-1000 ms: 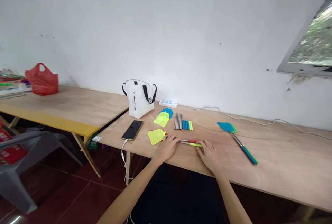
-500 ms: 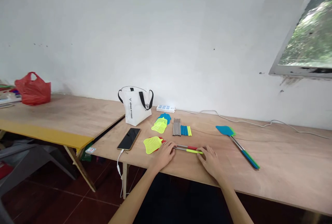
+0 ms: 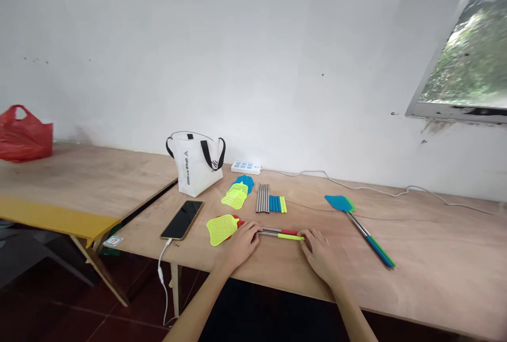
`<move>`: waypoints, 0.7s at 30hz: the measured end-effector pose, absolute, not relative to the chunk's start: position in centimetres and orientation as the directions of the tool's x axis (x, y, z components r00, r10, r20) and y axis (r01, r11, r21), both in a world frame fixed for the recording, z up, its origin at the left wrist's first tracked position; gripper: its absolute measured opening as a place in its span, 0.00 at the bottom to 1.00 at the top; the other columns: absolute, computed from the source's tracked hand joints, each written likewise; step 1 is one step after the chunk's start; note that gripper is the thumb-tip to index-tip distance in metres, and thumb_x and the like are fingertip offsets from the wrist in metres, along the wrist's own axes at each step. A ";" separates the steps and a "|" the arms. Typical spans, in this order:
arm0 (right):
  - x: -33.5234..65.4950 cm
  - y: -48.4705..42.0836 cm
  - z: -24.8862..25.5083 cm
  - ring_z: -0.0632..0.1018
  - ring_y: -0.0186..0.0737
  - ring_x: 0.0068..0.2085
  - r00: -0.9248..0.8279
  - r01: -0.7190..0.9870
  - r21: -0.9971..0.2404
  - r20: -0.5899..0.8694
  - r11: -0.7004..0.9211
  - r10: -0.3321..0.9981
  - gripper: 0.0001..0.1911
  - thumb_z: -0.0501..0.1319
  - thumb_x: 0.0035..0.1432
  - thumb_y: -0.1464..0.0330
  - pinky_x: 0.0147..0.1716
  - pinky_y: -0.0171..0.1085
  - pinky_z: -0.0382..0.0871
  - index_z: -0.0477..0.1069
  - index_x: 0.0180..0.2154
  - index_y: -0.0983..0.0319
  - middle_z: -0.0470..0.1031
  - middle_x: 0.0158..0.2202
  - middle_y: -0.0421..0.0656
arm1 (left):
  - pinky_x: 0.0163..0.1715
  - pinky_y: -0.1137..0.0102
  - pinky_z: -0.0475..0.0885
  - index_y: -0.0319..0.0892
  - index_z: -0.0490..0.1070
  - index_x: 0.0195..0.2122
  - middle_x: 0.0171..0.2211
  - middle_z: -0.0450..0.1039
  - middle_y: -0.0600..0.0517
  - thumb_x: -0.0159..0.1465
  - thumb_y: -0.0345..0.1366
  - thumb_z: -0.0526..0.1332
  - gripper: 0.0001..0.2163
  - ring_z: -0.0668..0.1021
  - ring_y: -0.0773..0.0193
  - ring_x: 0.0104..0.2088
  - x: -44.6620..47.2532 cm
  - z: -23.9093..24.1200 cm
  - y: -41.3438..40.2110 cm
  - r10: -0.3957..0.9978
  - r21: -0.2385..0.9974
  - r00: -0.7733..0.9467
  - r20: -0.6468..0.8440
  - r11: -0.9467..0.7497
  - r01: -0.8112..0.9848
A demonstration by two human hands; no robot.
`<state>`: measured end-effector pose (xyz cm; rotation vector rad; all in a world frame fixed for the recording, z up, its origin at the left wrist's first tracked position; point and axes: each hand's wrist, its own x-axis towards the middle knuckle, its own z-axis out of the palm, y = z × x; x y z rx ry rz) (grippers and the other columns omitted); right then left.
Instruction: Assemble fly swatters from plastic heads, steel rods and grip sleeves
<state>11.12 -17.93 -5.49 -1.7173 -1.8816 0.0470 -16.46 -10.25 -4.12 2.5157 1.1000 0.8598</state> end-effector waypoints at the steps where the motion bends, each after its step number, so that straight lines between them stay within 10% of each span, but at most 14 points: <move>1: 11.1 -17.9 -5.6 0.75 0.48 0.52 0.000 0.901 -0.399 0.393 0.170 0.920 0.14 0.49 0.68 0.66 0.51 0.47 0.67 0.72 0.47 0.52 0.76 0.49 0.44 | 0.55 0.62 0.72 0.46 0.73 0.46 0.48 0.75 0.50 0.68 0.26 0.54 0.12 0.76 0.58 0.51 -16.5 -4.1 -10.3 0.736 0.458 0.535 0.416 -0.677 0.575; 21: 11.2 -18.0 -5.4 0.74 0.47 0.52 -0.016 0.894 -0.402 0.411 0.197 0.912 0.12 0.49 0.70 0.65 0.51 0.48 0.66 0.71 0.46 0.54 0.74 0.49 0.44 | 0.62 0.60 0.66 0.48 0.71 0.54 0.59 0.71 0.48 0.68 0.36 0.57 0.14 0.72 0.55 0.60 -19.9 0.0 -9.8 0.772 0.695 0.526 0.358 -0.596 0.403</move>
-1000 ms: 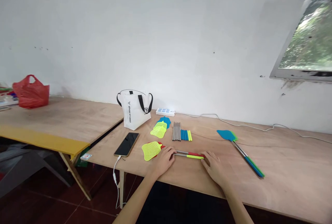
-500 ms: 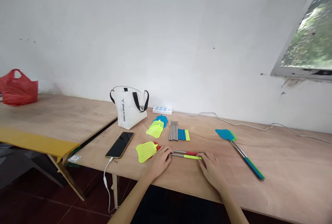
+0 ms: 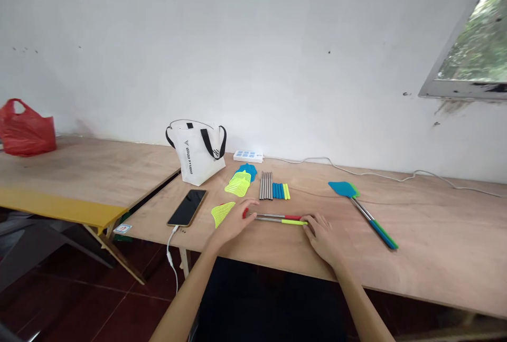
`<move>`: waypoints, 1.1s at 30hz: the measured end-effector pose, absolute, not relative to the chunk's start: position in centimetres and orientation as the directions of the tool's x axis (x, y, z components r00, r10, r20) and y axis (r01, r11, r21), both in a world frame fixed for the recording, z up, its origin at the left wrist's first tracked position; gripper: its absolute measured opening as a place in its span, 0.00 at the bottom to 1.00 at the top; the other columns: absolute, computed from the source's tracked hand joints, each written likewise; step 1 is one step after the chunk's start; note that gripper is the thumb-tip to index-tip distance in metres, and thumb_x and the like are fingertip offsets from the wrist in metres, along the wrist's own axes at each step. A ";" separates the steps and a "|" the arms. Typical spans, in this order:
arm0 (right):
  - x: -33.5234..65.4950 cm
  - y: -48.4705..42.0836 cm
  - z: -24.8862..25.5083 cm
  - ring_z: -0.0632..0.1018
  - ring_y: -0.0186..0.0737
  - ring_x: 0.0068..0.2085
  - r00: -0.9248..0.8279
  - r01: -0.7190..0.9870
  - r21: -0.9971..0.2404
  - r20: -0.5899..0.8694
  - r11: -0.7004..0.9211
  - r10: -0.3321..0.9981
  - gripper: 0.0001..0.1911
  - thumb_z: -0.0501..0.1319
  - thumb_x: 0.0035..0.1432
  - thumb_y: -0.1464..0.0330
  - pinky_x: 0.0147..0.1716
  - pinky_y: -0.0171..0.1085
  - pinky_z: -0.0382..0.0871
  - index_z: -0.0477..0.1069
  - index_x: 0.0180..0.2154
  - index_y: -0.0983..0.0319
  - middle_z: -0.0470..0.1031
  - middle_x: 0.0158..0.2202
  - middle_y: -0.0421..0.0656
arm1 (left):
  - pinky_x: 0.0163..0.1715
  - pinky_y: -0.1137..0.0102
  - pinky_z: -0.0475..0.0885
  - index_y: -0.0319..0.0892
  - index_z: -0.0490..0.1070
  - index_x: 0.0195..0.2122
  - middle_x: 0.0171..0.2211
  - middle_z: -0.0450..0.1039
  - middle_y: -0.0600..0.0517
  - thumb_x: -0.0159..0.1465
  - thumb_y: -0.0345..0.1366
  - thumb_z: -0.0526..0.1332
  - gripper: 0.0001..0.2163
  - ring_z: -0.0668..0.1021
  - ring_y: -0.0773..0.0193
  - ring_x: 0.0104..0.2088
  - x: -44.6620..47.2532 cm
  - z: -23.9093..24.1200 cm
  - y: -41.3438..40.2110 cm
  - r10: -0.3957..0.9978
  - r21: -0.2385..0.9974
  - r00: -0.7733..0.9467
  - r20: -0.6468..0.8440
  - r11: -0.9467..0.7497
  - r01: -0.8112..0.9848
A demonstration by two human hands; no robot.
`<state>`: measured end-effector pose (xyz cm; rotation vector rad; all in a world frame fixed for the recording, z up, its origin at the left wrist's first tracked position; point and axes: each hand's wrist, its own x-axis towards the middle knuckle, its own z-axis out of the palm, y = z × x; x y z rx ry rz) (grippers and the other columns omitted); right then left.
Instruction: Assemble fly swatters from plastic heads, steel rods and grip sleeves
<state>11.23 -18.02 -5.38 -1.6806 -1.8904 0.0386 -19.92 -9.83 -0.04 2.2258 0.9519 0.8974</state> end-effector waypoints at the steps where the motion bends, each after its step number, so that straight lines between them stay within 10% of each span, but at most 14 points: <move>1: 11.2 -18.0 -5.4 0.74 0.47 0.51 -0.017 0.893 -0.403 0.414 0.200 0.910 0.12 0.50 0.69 0.65 0.52 0.48 0.67 0.70 0.45 0.54 0.74 0.49 0.44 | 0.63 0.59 0.65 0.47 0.72 0.53 0.58 0.71 0.47 0.67 0.37 0.58 0.14 0.71 0.54 0.61 -20.9 0.3 -9.5 0.785 0.681 0.514 0.346 -0.587 0.437; 19: 8.5 -18.8 -4.1 0.69 0.49 0.64 -0.256 0.901 -0.187 0.500 0.392 0.827 0.14 0.56 0.69 0.58 0.64 0.57 0.61 0.74 0.52 0.50 0.69 0.63 0.44 | 0.56 0.51 0.66 0.45 0.70 0.58 0.54 0.73 0.41 0.55 0.41 0.69 0.28 0.71 0.38 0.58 -25.4 0.0 -8.3 0.949 0.403 0.282 0.139 -0.314 0.860; 26: 2.6 -20.1 -3.2 0.72 0.47 0.62 -0.358 0.863 -0.161 0.475 0.479 0.804 0.14 0.55 0.71 0.65 0.66 0.60 0.57 0.72 0.55 0.51 0.73 0.61 0.43 | 0.58 0.60 0.69 0.46 0.73 0.56 0.50 0.77 0.48 0.58 0.31 0.61 0.23 0.77 0.54 0.52 -25.6 4.1 -9.7 0.835 0.686 0.445 0.324 -0.531 0.497; 33: 0.8 -20.7 -3.4 0.75 0.49 0.57 -0.367 0.835 -0.214 0.470 0.507 0.803 0.09 0.57 0.70 0.65 0.61 0.58 0.64 0.72 0.49 0.53 0.76 0.57 0.45 | 0.41 0.66 0.77 0.41 0.82 0.37 0.37 0.81 0.48 0.50 0.45 0.76 0.17 0.81 0.54 0.41 -23.9 5.4 -10.9 0.913 0.914 0.080 0.400 -0.404 0.040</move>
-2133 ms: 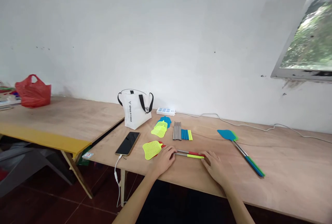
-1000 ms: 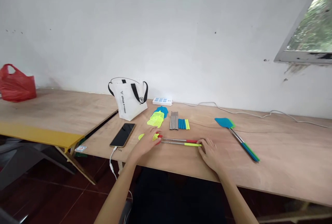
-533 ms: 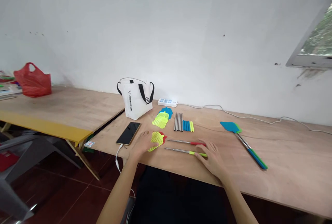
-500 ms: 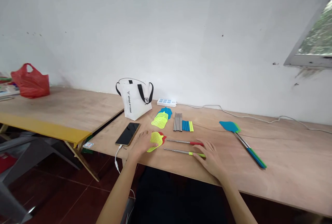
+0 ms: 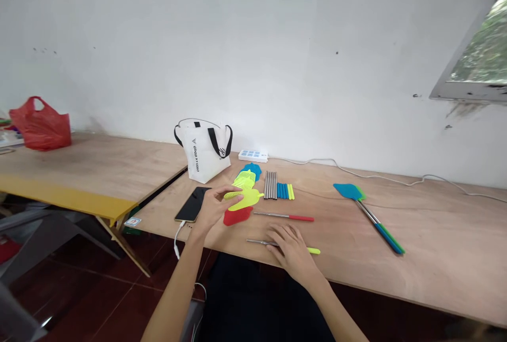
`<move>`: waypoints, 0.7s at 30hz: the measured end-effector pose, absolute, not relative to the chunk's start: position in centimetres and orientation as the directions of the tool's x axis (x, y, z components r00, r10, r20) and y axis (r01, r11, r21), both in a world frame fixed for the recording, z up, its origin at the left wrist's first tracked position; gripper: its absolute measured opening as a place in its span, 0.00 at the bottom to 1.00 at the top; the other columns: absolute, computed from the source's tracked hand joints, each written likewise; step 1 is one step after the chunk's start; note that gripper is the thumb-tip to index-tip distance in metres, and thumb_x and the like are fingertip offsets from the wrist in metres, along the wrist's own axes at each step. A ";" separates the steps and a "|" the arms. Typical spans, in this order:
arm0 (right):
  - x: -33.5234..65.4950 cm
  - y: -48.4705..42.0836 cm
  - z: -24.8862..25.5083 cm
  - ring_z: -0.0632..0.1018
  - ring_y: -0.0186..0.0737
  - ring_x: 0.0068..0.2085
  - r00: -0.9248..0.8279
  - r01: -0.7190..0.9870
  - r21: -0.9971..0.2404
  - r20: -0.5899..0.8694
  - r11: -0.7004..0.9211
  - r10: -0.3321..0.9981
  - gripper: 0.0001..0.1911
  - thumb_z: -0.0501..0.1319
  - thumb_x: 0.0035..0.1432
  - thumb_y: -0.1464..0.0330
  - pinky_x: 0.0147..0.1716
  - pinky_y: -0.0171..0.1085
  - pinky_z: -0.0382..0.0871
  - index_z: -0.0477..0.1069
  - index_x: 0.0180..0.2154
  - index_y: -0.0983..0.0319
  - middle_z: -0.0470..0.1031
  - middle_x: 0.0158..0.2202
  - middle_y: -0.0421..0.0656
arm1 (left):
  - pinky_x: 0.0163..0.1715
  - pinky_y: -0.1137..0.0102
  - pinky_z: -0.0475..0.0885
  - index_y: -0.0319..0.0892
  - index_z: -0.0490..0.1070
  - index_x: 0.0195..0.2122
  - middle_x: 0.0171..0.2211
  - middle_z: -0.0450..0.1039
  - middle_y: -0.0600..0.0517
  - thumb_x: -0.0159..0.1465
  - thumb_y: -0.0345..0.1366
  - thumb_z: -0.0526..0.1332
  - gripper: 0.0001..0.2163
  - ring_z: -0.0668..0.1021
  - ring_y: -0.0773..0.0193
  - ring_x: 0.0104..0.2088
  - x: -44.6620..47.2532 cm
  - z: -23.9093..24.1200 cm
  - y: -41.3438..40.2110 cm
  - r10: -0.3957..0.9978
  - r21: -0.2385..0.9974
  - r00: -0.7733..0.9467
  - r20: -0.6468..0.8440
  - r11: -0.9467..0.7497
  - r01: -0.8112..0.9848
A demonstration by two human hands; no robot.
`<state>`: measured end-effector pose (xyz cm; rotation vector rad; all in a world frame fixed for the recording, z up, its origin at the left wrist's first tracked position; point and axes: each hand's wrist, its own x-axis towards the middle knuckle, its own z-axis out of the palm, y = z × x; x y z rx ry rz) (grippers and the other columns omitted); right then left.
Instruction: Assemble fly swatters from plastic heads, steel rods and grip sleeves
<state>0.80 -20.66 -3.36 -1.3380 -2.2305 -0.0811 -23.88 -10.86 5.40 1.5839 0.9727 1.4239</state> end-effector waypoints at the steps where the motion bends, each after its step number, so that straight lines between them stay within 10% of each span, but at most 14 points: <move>1: 0.7 -20.6 -3.4 0.75 0.49 0.58 -0.374 0.828 -0.215 0.476 0.518 0.796 0.09 0.56 0.71 0.65 0.60 0.58 0.65 0.72 0.48 0.53 0.75 0.57 0.45 | 0.39 0.66 0.77 0.40 0.82 0.34 0.36 0.81 0.47 0.48 0.45 0.77 0.17 0.81 0.54 0.39 -23.6 5.3 -10.8 0.927 0.928 0.042 0.372 -0.372 -0.011; 8: 1.9 -20.2 -3.7 0.81 0.47 0.42 -0.255 0.825 -0.366 0.439 0.431 0.861 0.11 0.51 0.72 0.63 0.43 0.46 0.73 0.71 0.40 0.55 0.81 0.40 0.43 | 0.35 0.68 0.76 0.38 0.82 0.41 0.34 0.81 0.48 0.50 0.53 0.75 0.25 0.82 0.55 0.37 -21.2 4.6 -11.1 0.968 0.940 -0.021 0.251 -0.249 -0.234; 13: 4.6 -20.3 -1.5 0.82 0.46 0.47 -0.013 0.727 -0.600 0.474 0.334 0.880 0.15 0.49 0.72 0.59 0.42 0.41 0.75 0.71 0.51 0.53 0.81 0.47 0.44 | 0.34 0.71 0.75 0.38 0.80 0.41 0.37 0.80 0.47 0.53 0.55 0.73 0.25 0.82 0.56 0.38 -19.6 4.6 -11.8 0.978 0.954 -0.018 0.207 -0.206 -0.218; 21: 5.2 -21.8 2.2 0.79 0.42 0.41 -0.079 0.692 -0.587 0.516 0.420 0.853 0.21 0.49 0.73 0.57 0.39 0.39 0.75 0.73 0.59 0.51 0.79 0.42 0.45 | 0.33 0.71 0.75 0.39 0.76 0.37 0.35 0.79 0.49 0.53 0.55 0.73 0.23 0.81 0.58 0.36 -18.4 4.8 -12.6 0.990 0.953 0.022 0.139 -0.127 -0.275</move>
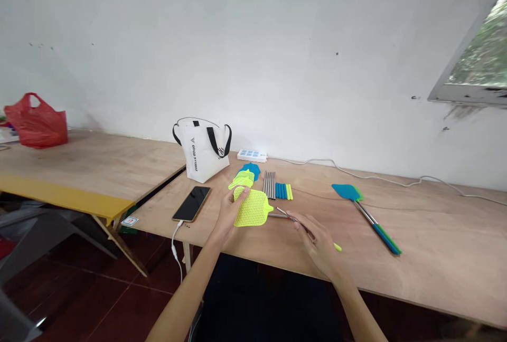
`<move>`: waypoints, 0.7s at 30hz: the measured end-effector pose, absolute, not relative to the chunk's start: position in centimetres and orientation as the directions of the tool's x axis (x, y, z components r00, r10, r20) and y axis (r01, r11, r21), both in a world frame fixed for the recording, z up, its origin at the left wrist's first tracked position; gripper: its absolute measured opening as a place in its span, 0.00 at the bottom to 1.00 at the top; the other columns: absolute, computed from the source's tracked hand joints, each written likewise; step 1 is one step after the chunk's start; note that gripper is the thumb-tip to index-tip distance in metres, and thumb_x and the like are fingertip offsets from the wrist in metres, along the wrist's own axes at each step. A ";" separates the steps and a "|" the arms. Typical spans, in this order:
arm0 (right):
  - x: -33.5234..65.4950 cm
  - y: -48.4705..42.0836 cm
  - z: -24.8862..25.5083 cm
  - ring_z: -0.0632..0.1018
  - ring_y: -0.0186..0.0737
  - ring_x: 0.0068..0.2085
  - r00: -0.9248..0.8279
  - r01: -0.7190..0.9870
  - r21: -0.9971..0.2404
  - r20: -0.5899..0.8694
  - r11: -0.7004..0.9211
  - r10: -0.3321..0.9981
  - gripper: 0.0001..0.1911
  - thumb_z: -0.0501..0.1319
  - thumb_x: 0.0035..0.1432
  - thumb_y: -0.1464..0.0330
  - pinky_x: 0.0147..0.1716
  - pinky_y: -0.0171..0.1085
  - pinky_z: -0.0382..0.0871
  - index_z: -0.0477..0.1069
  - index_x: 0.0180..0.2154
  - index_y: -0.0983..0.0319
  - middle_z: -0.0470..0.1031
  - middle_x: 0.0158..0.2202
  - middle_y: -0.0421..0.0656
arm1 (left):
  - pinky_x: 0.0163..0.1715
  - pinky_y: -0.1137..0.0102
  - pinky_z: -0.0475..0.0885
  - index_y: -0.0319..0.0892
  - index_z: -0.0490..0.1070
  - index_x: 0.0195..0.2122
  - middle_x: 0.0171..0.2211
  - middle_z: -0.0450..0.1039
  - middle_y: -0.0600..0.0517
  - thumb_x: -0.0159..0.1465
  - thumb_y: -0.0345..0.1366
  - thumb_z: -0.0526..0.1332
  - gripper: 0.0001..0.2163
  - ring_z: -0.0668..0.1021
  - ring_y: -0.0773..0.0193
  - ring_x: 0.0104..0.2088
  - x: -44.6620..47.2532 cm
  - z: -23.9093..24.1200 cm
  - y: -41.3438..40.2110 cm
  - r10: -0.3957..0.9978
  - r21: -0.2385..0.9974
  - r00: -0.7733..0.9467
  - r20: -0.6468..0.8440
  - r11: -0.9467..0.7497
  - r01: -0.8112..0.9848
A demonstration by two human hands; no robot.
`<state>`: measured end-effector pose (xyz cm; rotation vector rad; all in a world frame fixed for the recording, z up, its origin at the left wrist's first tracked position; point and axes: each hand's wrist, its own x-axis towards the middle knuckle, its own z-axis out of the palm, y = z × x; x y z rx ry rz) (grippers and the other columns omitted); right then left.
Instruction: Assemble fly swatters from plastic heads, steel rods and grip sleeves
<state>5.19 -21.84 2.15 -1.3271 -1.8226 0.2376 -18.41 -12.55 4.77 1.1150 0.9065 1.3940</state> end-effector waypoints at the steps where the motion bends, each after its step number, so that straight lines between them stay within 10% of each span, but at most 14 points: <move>1: 5.1 -21.9 2.2 0.78 0.41 0.37 -0.083 0.701 -0.581 0.510 0.414 0.856 0.21 0.48 0.73 0.57 0.35 0.38 0.74 0.72 0.59 0.50 0.79 0.39 0.44 | 0.32 0.71 0.75 0.39 0.76 0.38 0.35 0.79 0.49 0.54 0.55 0.73 0.23 0.81 0.58 0.35 -18.4 4.8 -12.6 0.991 0.954 0.034 0.133 -0.119 -0.276; 21: 4.6 -22.2 2.2 0.78 0.41 0.38 -0.156 0.694 -0.567 0.481 0.443 0.863 0.24 0.46 0.73 0.61 0.40 0.39 0.75 0.66 0.65 0.49 0.77 0.39 0.44 | 0.31 0.70 0.77 0.40 0.76 0.42 0.39 0.81 0.45 0.53 0.56 0.73 0.26 0.83 0.57 0.34 -18.2 4.7 -12.8 0.996 0.952 0.071 0.061 -0.036 -0.305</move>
